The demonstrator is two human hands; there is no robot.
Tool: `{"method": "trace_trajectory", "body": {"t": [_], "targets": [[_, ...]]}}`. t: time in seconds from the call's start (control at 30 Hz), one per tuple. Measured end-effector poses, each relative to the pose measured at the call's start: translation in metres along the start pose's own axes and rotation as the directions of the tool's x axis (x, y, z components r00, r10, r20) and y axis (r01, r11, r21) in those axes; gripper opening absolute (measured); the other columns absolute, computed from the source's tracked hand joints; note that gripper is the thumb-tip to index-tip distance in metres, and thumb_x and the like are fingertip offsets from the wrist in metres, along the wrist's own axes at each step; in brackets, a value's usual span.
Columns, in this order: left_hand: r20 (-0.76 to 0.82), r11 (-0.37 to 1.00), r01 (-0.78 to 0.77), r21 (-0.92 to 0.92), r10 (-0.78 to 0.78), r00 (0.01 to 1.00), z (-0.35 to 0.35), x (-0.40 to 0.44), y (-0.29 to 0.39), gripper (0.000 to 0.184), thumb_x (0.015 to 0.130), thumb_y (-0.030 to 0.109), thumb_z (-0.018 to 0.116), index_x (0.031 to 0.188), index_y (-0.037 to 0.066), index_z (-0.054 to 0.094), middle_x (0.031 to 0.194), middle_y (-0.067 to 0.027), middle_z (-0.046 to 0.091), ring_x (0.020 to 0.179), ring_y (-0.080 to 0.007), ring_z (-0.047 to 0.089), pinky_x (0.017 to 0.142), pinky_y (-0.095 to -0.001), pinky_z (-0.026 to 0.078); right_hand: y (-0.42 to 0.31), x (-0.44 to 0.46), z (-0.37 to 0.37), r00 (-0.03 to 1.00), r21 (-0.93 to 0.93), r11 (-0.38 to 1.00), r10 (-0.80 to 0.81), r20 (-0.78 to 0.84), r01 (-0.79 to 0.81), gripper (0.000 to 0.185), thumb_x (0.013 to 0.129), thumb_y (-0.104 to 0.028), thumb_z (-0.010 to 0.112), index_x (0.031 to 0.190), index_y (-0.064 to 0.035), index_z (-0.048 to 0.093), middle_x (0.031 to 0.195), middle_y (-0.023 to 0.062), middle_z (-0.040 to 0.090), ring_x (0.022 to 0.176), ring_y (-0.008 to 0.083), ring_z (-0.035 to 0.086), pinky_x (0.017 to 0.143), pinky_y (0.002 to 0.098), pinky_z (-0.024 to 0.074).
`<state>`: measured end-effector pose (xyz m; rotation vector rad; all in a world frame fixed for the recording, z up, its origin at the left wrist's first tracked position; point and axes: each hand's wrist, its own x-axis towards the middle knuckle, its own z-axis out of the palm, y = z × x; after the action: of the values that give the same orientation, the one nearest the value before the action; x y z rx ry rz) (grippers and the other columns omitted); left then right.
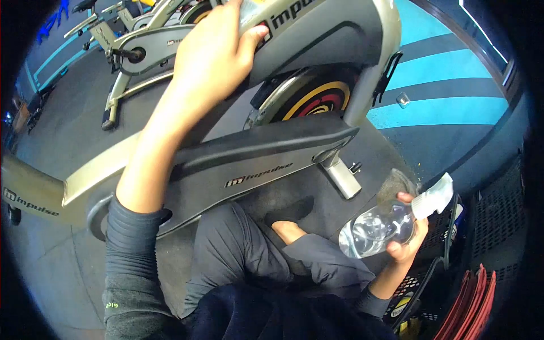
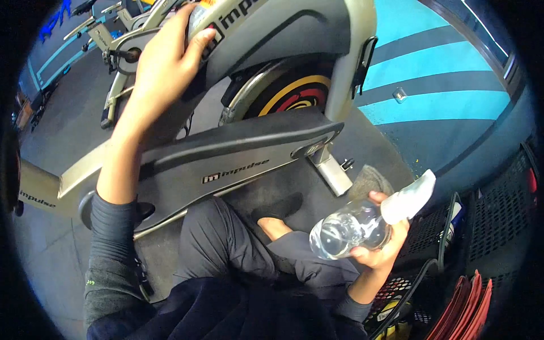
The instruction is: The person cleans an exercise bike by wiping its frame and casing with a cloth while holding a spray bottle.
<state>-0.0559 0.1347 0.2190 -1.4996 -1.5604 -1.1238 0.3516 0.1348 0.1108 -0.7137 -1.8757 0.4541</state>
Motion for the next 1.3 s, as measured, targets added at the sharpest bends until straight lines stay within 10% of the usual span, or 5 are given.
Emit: {"method": "trace_trajectory", "body": {"t": [0.47, 0.67, 1.03, 1.2, 1.3], "targets": [[-0.013, 0.986, -0.036, -0.162, 0.034, 0.999, -0.023, -0.040, 0.030, 0.055, 0.091, 0.029, 0.060, 0.135, -0.001, 0.046, 0.141, -0.0271, 0.041, 0.133, -0.0418, 0.037, 0.110, -0.0535, 0.025, -0.105, -0.037, 0.086, 0.997, -0.007, 0.998, -0.065, 0.048, 0.065, 0.073, 0.054, -0.042, 0.087, 0.111, -0.0013, 0.068, 0.112, 0.0178, 0.066, 0.107, 0.0341, 0.062, 0.094, 0.0421, 0.0474], [0.362, 0.322, 0.193, -0.927, 0.628, 0.689, -0.087, -0.139, 0.076, 0.103, 0.071, 0.051, 0.079, 0.146, -0.003, 0.032, 0.149, -0.0255, 0.033, 0.142, -0.0390, 0.027, 0.117, -0.0447, 0.023, -0.136, -0.065, 0.104, 0.997, -0.018, 0.999, 0.053, 0.062, -0.051, 0.075, 0.055, -0.048, 0.087, 0.109, 0.0003, 0.067, 0.112, 0.0199, 0.064, 0.104, 0.0345, 0.062, 0.092, 0.0417, 0.0484], [0.698, 0.096, 0.697, -0.711, 0.223, 0.681, -0.102, -0.224, 0.080, 0.061, 0.085, 0.009, 0.072, 0.139, -0.001, 0.044, 0.122, -0.0124, 0.063, 0.116, -0.0185, 0.059, 0.099, -0.0327, 0.046, -0.127, -0.100, 0.161, 0.918, -0.150, 0.957, -0.181, 0.353, 0.246, 0.078, 0.069, -0.052, 0.082, 0.124, -0.0013, 0.058, 0.125, 0.0183, 0.060, 0.114, 0.0333, 0.061, 0.096, 0.0385, 0.0481], [0.581, 0.229, 0.540, -0.810, 0.189, 0.792, -0.077, -0.219, 0.071, 0.074, 0.088, 0.040, 0.070, 0.140, -0.005, 0.042, 0.136, -0.0213, 0.048, 0.113, -0.0257, 0.055, 0.093, -0.0307, 0.044, -0.093, -0.077, 0.140, 0.834, 0.035, 0.989, -0.139, 0.534, 0.142, 0.079, 0.071, -0.045, 0.082, 0.131, -0.0024, 0.053, 0.134, 0.0207, 0.052, 0.121, 0.0405, 0.051, 0.101, 0.0460, 0.0420], [0.613, 0.330, 0.580, -0.745, -0.004, 0.790, -0.073, -0.195, 0.073, 0.052, 0.072, 0.004, 0.072, 0.122, -0.003, 0.058, 0.103, -0.0098, 0.061, 0.097, -0.0176, 0.058, 0.086, -0.0315, 0.046, -0.083, -0.067, 0.118, 0.845, 0.114, 0.973, 0.111, 0.522, -0.198, 0.076, 0.076, -0.042, 0.080, 0.137, -0.0075, 0.049, 0.138, 0.0192, 0.050, 0.128, 0.0373, 0.048, 0.103, 0.0422, 0.0410]]}}
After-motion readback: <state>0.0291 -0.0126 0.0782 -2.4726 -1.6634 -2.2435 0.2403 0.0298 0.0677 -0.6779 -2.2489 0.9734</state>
